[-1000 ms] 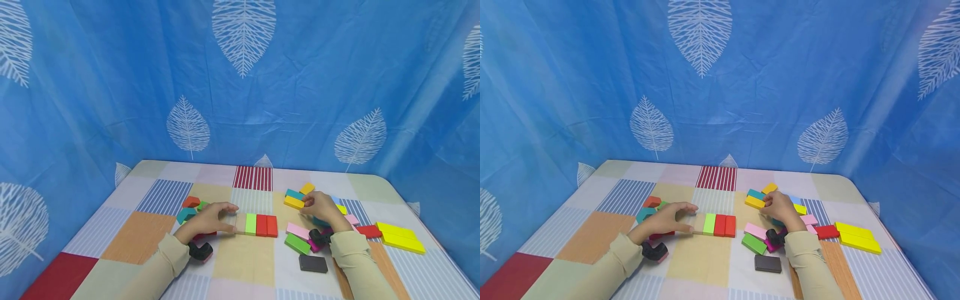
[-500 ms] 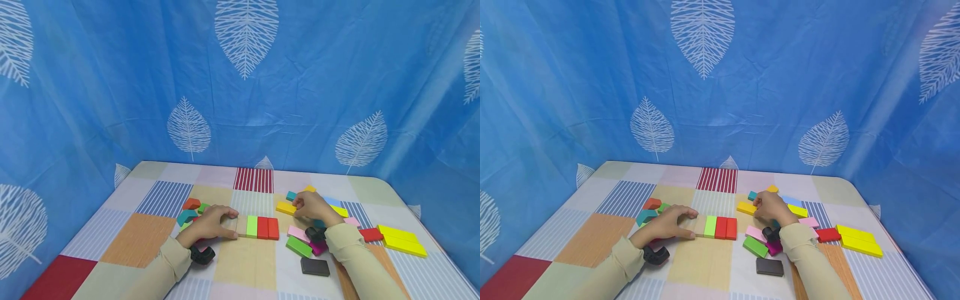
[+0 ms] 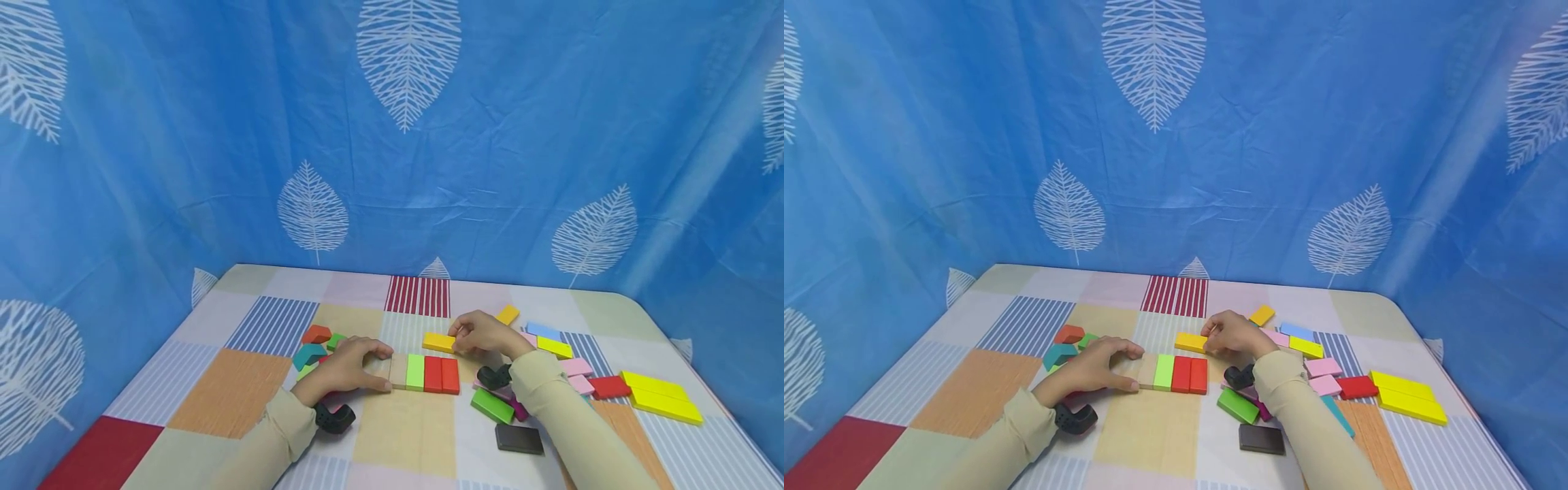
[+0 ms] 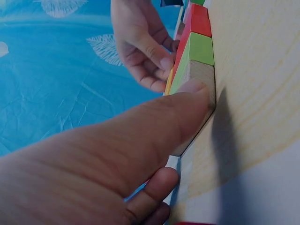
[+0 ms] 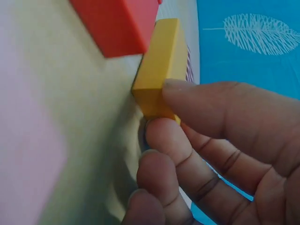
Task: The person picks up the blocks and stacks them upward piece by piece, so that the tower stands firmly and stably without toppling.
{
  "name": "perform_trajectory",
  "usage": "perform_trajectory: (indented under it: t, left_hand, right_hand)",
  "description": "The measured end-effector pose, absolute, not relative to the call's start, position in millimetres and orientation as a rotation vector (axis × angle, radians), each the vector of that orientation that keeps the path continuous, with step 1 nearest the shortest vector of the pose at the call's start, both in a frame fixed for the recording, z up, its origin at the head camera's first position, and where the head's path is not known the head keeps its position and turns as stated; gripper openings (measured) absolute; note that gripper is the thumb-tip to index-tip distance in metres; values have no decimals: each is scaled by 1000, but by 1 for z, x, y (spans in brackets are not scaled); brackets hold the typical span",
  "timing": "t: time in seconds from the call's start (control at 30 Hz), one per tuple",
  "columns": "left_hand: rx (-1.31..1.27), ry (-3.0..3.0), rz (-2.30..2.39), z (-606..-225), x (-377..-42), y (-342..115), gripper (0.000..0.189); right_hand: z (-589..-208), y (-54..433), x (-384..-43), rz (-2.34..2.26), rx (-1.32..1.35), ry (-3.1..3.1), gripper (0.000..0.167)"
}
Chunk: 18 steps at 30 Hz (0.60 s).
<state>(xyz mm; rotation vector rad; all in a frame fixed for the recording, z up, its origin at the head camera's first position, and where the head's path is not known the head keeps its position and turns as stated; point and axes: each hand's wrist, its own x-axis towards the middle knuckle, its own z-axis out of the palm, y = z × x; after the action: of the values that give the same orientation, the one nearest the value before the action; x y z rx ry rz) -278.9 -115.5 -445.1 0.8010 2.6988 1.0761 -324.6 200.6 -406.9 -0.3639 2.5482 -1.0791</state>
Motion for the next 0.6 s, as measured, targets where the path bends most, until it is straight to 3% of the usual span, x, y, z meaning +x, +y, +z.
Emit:
perform_trajectory:
  t: [0.6]
  left_hand:
    - [786,2720,1072,-442,-279,-114,51]
  right_hand:
    - [-404,157,-337,-979,-468,2500,17]
